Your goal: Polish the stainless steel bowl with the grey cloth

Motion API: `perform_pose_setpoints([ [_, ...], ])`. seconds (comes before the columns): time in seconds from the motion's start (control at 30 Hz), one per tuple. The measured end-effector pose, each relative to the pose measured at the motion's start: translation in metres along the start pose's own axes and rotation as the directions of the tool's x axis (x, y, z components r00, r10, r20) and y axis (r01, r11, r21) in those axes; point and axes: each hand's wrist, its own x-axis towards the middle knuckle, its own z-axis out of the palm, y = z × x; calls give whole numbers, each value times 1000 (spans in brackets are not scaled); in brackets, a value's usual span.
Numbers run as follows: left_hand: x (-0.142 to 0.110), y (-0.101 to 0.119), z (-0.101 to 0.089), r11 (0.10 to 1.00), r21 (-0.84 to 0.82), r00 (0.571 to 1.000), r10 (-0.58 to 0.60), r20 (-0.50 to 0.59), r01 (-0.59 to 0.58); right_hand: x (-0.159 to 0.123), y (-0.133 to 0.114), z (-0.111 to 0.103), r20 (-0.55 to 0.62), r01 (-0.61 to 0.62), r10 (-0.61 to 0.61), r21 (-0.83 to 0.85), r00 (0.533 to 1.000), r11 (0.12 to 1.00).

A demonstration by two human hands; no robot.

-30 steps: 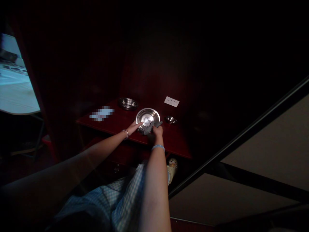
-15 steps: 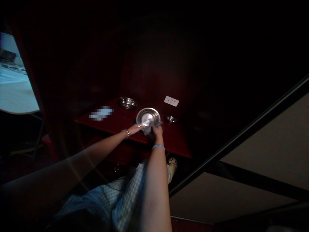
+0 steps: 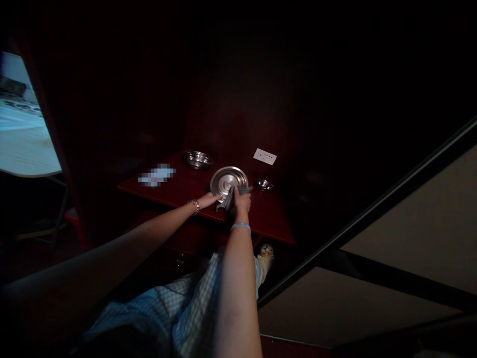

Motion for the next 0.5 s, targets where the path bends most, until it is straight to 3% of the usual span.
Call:
perform_pose_setpoints([
  [0.13,1,0,1,997,-76,1000,-7,-16,6,-8,-7,-5,3,-30,30,-32,1000,999],
  [0.33,3,1,0,985,-150,992,-94,-78,82,-13,-7,-4,8,79,-79,-131,997,988],
  [0.5,2,3,0,977,-188,985,-125,-118,102,-7,-3,-1,14,100,-99,-152,995,983],
])
